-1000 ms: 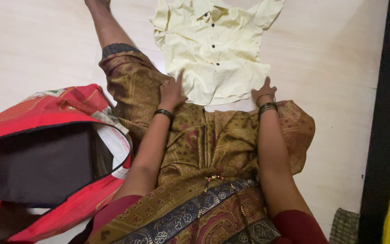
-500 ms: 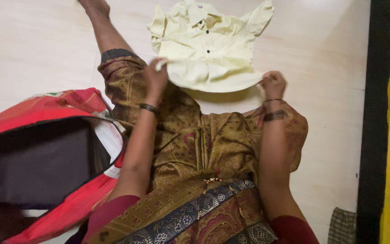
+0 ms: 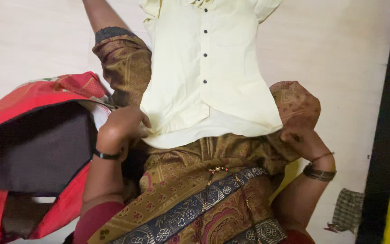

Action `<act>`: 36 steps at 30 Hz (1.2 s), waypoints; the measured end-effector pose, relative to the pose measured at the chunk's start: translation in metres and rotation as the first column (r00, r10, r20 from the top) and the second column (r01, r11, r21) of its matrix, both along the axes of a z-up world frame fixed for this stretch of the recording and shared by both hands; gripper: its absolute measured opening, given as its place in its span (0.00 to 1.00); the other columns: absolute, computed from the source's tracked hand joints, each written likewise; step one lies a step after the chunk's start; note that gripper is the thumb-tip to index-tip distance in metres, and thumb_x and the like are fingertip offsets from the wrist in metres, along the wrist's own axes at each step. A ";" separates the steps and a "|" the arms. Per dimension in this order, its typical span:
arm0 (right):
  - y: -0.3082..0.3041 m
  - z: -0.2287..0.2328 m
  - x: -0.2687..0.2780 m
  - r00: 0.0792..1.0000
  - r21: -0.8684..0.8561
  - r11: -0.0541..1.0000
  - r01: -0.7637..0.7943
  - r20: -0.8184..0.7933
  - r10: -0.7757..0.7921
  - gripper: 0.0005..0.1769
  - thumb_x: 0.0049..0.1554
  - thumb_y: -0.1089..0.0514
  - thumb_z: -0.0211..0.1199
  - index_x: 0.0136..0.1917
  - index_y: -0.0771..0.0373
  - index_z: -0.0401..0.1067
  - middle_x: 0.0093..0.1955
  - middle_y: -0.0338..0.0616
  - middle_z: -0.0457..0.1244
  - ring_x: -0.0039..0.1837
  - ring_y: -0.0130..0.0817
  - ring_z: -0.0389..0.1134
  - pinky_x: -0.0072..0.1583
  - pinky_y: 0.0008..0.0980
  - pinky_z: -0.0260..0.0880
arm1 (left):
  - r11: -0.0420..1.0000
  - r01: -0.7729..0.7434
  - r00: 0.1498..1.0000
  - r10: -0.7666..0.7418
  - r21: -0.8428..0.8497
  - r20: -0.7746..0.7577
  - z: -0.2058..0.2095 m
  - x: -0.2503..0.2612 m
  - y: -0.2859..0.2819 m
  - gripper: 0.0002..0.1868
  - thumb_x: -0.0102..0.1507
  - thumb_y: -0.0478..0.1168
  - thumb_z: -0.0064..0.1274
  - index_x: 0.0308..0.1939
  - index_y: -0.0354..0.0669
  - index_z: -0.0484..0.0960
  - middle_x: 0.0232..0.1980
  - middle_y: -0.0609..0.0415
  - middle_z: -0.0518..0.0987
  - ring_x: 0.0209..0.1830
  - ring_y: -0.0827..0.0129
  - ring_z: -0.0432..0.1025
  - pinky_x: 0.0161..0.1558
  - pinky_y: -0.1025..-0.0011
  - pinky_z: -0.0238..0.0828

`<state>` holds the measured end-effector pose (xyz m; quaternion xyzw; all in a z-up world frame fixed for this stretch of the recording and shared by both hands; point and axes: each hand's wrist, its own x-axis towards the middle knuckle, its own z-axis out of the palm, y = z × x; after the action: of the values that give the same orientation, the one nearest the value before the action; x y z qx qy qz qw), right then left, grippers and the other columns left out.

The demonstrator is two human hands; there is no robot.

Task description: The person folds a dark grey cloth on the floor and places it into a red bag. Then, the person buttons up a cream-colored shirt laid out on the floor and folds it.

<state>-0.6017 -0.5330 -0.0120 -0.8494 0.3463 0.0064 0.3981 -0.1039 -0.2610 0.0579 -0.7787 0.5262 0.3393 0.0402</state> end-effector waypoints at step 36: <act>0.048 -0.024 0.207 0.956 -0.243 0.956 -0.164 0.200 0.215 0.13 0.56 0.54 0.64 0.53 0.60 0.75 0.52 0.50 0.70 0.52 0.51 0.72 0.53 0.43 0.72 | 0.911 -0.411 0.757 0.318 -0.037 -0.571 -0.131 -0.042 -0.154 0.27 0.64 0.62 0.55 0.32 0.41 0.89 0.28 0.54 0.85 0.23 0.72 0.76 0.34 0.69 0.76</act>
<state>-0.3951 -0.4850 -0.0361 -0.9135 0.2139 -0.0901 0.3342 -0.1457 -0.4150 -0.0727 -0.7352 0.3782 0.5072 -0.2434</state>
